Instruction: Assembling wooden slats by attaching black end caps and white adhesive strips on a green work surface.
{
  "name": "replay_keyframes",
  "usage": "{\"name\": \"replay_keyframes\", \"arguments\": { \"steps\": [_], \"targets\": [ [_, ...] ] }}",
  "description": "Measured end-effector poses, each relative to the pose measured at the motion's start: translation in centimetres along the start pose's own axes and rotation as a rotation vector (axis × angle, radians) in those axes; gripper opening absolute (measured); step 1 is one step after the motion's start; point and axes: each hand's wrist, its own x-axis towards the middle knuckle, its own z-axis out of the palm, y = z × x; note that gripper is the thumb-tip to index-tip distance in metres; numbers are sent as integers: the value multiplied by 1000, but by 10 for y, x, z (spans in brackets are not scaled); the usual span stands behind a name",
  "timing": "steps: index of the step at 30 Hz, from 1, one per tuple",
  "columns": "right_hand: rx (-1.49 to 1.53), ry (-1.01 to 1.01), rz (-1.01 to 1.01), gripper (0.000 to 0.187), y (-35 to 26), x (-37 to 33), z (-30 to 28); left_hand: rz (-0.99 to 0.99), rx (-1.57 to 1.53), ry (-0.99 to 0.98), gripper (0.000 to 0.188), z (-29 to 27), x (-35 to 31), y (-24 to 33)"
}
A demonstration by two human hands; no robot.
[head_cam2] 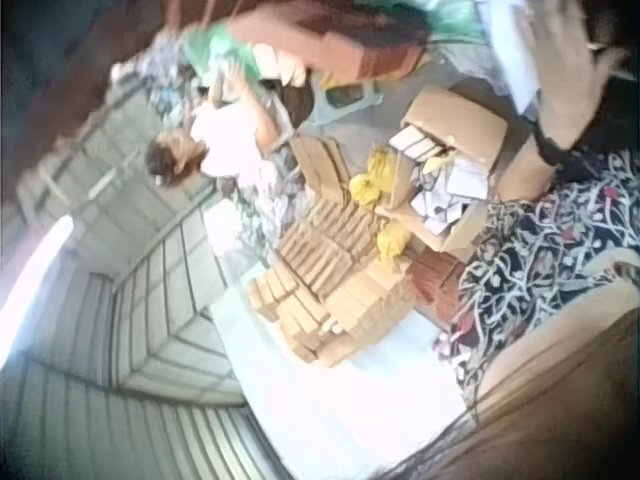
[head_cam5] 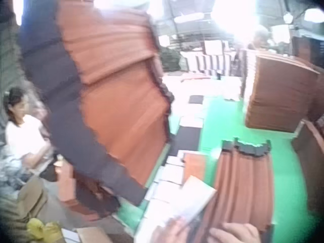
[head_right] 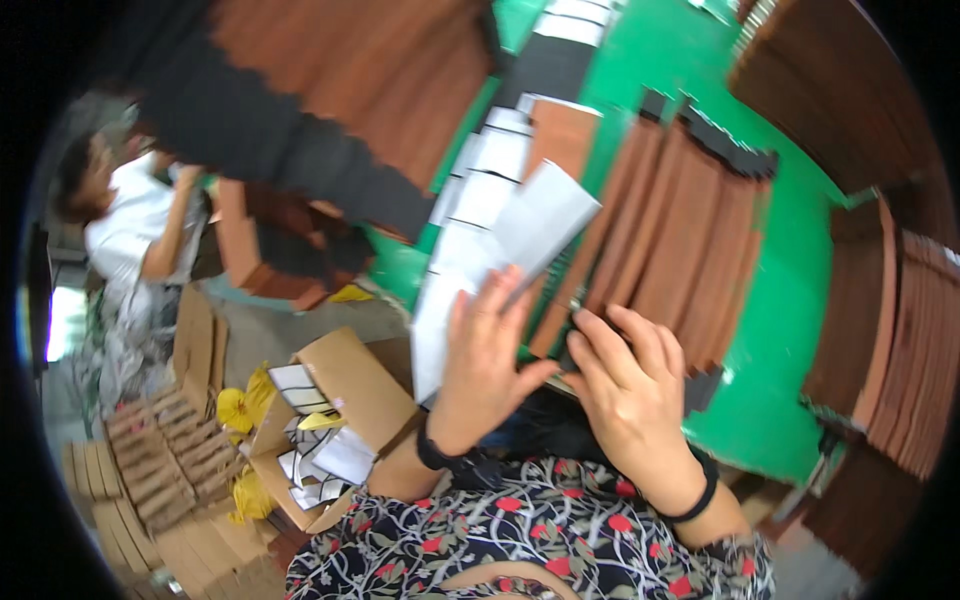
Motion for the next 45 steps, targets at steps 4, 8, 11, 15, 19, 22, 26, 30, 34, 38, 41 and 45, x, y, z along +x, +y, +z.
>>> {"name": "replay_keyframes", "arguments": {
  "steps": [4,8,11,15,19,22,26,30,34,38,41,45],
  "targets": [
    [-50,-96,30,52,-8,-11,3,14,-55,28,85,14,-6,-3],
    [-74,-66,13,48,-6,-15,2,17,-91,44,79,15,-4,2],
    [-52,-17,-3,44,-3,-17,8,3,-80,72,80,14,-8,2],
    [-78,10,-9,42,1,-19,8,3,-73,80,82,16,-6,4],
    [-30,27,22,41,-4,-12,7,-6,-64,89,83,18,-4,2],
    [-15,28,38,41,-7,-12,7,0,-54,117,83,14,-2,0],
    [-87,13,35,41,-5,-18,8,-10,-67,174,83,1,-4,0],
    [-51,6,26,41,-7,-15,4,-26,-191,305,79,-13,-8,-9],
    [4,-50,50,45,-3,-15,-9,-88,-183,448,63,-28,-12,-21],
    [168,-11,-37,48,-18,8,-35,-208,-448,484,50,-58,-19,-24],
    [310,16,-207,49,-36,27,-36,-247,-557,418,47,-61,-32,-37],
    [434,55,-252,48,-49,38,-20,-163,-769,455,59,-48,-25,-32]
  ]
}}
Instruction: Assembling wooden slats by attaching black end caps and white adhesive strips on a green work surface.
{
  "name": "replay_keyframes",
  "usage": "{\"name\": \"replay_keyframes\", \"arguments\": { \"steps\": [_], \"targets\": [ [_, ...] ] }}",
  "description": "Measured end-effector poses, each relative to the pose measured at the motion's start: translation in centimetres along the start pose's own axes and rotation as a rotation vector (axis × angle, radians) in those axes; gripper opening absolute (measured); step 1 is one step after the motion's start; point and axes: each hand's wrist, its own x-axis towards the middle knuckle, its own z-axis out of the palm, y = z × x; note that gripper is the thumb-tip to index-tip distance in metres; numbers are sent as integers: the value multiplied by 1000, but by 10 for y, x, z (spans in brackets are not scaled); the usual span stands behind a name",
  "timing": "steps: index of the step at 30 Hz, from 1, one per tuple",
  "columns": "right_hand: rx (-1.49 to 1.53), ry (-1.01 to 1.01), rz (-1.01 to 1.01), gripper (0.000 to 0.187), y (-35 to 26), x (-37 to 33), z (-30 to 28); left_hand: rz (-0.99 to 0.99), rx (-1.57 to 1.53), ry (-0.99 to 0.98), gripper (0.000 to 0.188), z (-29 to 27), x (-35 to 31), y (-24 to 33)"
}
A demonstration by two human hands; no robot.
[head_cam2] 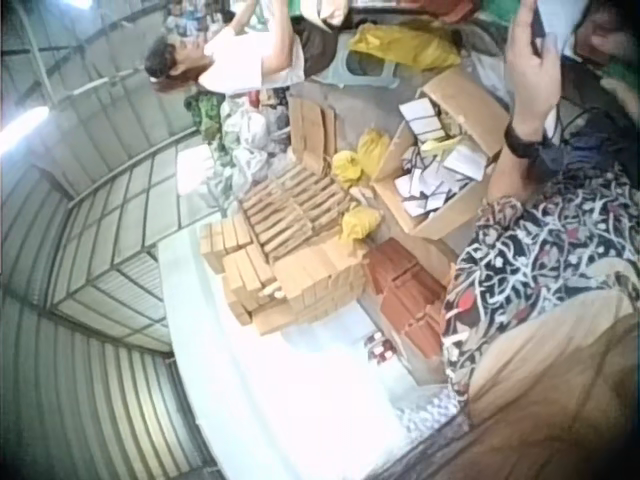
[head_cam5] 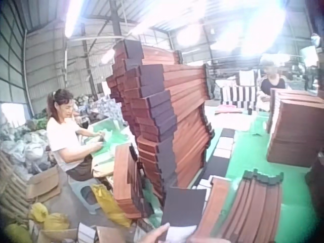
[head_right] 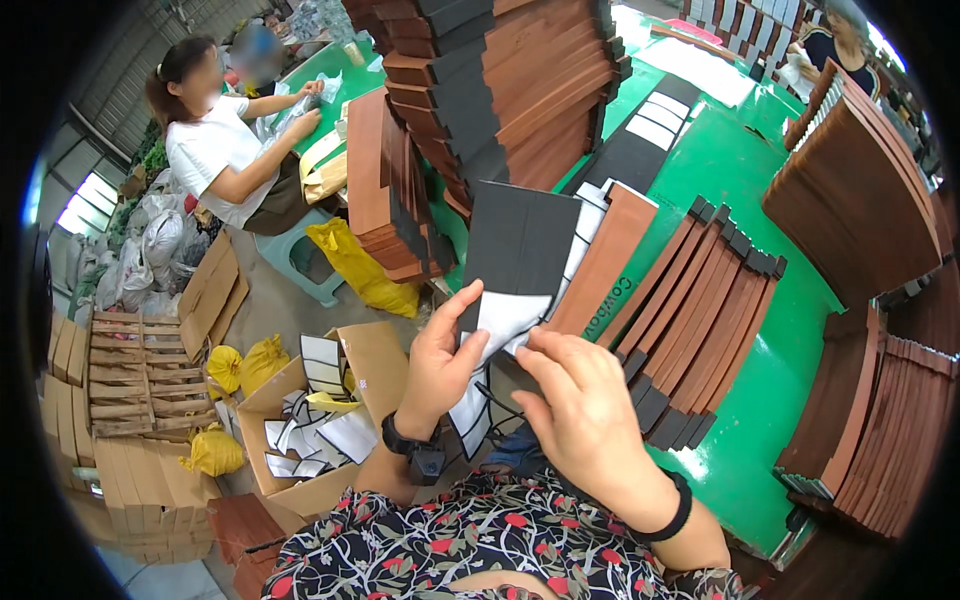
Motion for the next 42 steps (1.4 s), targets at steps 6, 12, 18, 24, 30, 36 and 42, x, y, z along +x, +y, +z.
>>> {"name": "replay_keyframes", "arguments": {
  "steps": [6,12,18,24,30,36,42],
  "targets": [
    [35,50,57,53,-2,9,25,-100,-183,-228,85,10,-13,4],
    [-15,101,111,66,8,6,32,164,200,-275,82,15,-16,17],
    [-8,45,147,65,9,-5,29,251,244,-269,79,18,-19,7],
    [27,47,146,60,13,-6,22,325,254,-282,76,21,-20,11],
    [45,142,93,53,17,-10,25,369,197,-254,71,27,-17,21],
    [-42,161,18,62,15,-14,24,360,244,-247,72,32,-19,23],
    [-30,187,9,61,21,-17,26,325,249,-290,74,29,-19,26]
  ]
}}
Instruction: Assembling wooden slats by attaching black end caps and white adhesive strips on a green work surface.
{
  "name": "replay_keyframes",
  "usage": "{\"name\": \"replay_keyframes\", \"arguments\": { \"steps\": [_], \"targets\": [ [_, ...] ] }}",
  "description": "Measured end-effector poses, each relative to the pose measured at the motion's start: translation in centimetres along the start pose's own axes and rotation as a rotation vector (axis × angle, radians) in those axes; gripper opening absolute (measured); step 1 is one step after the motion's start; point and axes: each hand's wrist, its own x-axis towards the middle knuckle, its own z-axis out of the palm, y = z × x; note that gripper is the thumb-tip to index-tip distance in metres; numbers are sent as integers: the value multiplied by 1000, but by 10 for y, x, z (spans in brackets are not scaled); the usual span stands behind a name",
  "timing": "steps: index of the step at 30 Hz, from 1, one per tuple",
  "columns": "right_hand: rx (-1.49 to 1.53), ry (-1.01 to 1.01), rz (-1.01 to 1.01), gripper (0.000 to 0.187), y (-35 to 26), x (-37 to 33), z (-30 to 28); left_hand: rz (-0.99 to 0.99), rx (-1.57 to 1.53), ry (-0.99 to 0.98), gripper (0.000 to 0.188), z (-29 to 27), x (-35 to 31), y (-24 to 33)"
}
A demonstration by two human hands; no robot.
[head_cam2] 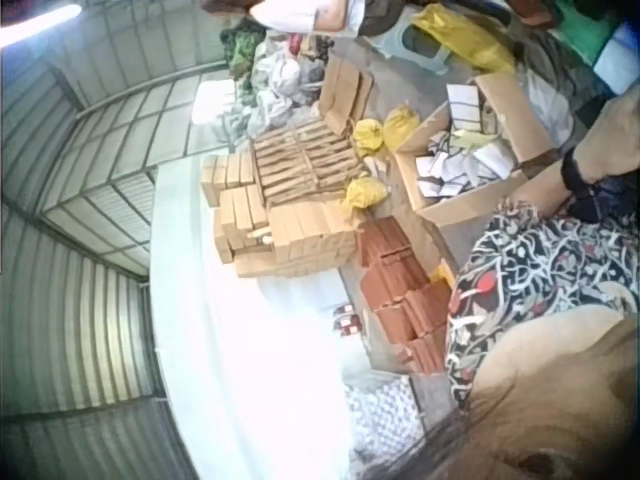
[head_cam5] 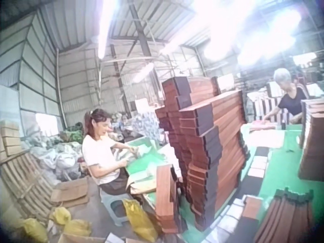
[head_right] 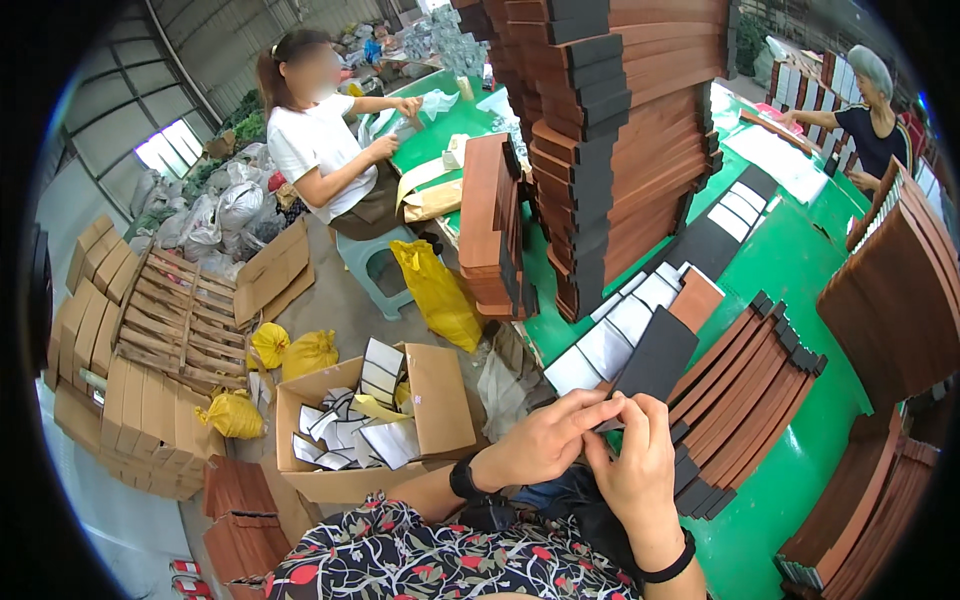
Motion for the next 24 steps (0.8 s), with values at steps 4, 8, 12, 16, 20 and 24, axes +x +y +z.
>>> {"name": "replay_keyframes", "arguments": {
  "steps": [4,8,12,16,20,24],
  "targets": [
    [-3,55,4,62,4,-2,0,-20,-39,-20,74,6,2,1],
    [-31,83,-19,63,7,-5,-3,-2,-60,-24,74,7,10,2],
    [-43,95,-32,62,3,-6,-5,4,-61,-35,74,7,10,3],
    [-89,94,-82,62,3,-8,-4,27,-54,-9,74,9,11,3],
    [-70,65,-25,62,2,-9,-4,17,-47,-25,73,8,12,5],
    [-96,91,-38,63,8,-9,-4,38,-45,-11,72,9,11,4]
  ]
}}
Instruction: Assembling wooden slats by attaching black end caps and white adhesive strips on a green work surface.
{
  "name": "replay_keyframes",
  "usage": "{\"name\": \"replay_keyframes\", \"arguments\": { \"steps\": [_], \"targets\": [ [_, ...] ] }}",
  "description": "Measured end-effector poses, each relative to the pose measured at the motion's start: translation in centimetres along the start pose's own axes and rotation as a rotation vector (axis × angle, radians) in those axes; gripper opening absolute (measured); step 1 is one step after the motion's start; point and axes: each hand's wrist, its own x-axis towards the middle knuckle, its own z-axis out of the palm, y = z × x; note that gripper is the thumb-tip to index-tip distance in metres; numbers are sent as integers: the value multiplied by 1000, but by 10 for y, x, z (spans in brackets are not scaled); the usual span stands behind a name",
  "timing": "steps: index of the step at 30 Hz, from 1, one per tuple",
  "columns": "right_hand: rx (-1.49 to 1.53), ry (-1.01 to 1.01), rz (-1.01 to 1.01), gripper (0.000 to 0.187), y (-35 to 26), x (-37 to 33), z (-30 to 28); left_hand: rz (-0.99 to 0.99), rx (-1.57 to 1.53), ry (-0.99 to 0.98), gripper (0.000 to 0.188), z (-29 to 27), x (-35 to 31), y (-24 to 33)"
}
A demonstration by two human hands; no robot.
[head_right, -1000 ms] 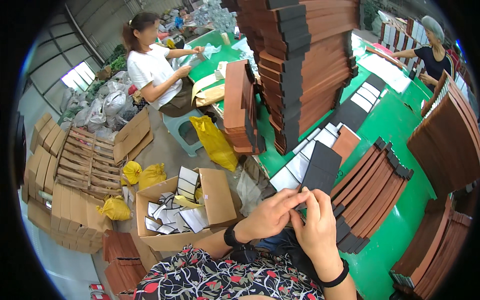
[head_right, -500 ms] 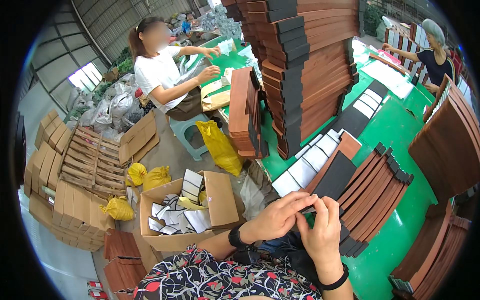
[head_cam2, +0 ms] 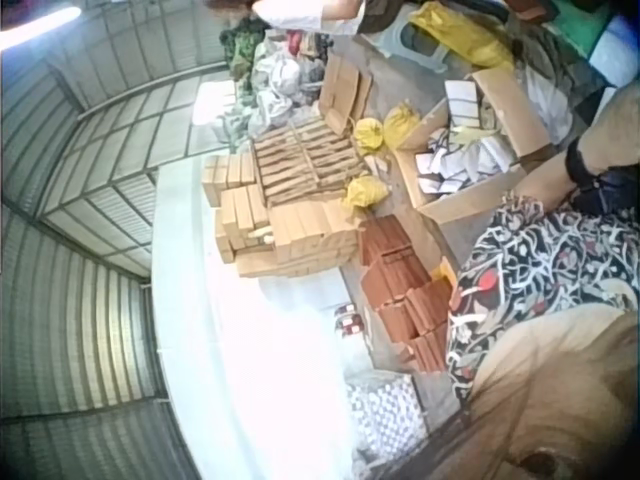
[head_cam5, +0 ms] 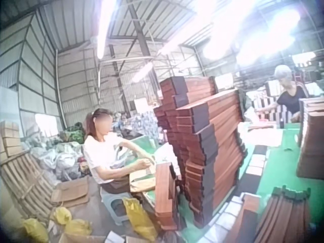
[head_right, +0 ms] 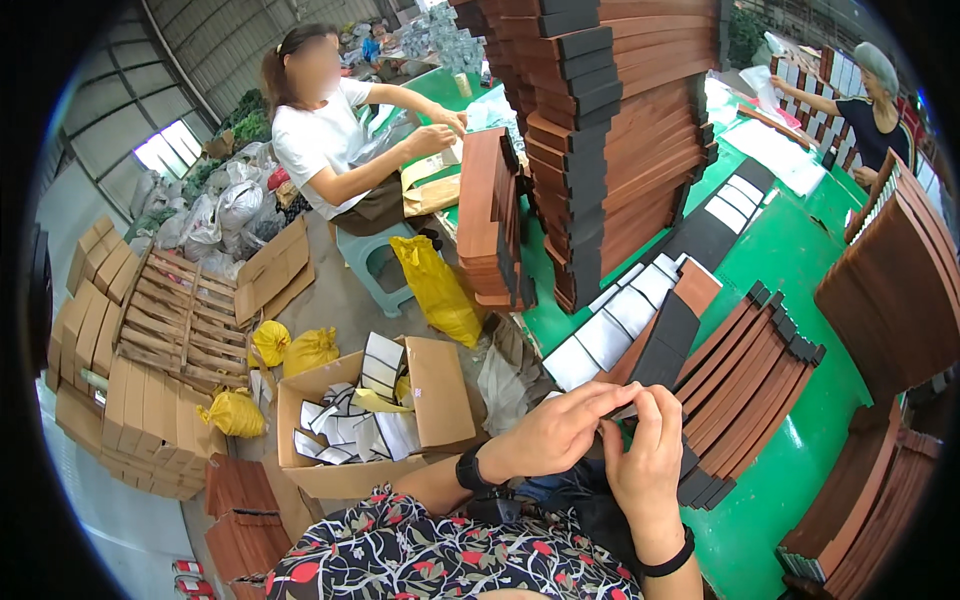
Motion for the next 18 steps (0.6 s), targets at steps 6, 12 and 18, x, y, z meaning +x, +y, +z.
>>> {"name": "replay_keyframes", "arguments": {
  "steps": [6,12,18],
  "targets": [
    [52,7,33,65,-4,1,3,-14,72,8,68,3,0,3],
    [110,58,30,66,0,-3,6,-43,34,88,60,7,1,3],
    [334,-10,217,68,-2,2,-10,-143,111,84,50,2,3,-1]
  ]
}}
